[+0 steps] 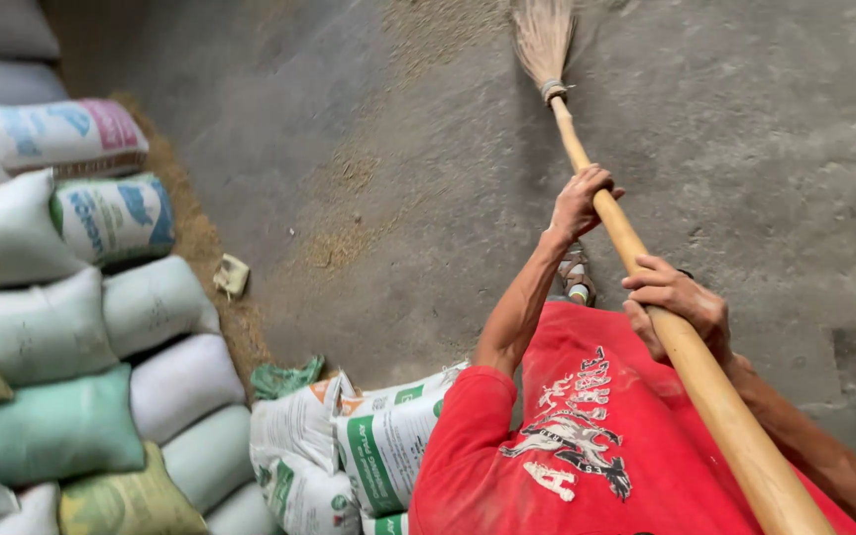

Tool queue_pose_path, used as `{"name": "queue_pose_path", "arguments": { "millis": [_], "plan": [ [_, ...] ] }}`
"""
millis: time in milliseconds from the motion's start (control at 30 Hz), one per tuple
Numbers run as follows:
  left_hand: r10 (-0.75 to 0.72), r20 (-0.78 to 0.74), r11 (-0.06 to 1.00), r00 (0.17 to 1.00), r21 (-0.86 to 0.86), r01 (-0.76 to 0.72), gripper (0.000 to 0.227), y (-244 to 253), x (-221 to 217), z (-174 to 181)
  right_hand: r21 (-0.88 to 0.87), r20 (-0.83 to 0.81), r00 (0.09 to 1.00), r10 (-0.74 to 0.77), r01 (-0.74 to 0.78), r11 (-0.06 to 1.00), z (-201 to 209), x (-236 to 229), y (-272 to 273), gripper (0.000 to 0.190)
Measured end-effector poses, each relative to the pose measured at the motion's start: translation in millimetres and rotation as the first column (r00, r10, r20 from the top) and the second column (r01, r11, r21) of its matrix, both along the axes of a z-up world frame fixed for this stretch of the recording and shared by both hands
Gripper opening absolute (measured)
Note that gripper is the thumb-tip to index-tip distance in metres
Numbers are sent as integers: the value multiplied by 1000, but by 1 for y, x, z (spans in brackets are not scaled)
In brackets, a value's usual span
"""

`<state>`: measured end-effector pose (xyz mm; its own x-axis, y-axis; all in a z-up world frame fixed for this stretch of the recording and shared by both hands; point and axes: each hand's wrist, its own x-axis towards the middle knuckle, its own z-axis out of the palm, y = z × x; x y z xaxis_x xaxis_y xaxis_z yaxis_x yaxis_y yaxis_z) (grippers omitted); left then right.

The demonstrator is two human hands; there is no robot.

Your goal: The recorder is sweeping the concrete floor of a warehouse using a traditional long-handled broom.

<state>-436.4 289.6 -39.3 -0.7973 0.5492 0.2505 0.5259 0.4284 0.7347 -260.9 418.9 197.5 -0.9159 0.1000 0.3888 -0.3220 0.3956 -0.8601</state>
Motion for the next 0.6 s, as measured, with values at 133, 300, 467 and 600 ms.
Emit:
{"name": "queue_pose_path", "arguments": {
  "millis": [133,300,467,600],
  "plan": [
    [181,-27,983,983,26,-180,26,-78,-9,12,-23,-18,978,210,-210,977,-9,-33,-39,16],
    [378,-95,925,921,86,-371,23,-158,-7,24,2,-23,881,473,-473,881,-1,-63,-75,18],
    [664,-167,747,728,116,-655,20,-209,-5,47,5,-72,739,670,-672,741,21,-83,-107,21],
    [731,-253,677,634,157,-719,20,-228,-23,56,25,-110,663,740,-743,669,37,-96,-119,20]
  ]
}}
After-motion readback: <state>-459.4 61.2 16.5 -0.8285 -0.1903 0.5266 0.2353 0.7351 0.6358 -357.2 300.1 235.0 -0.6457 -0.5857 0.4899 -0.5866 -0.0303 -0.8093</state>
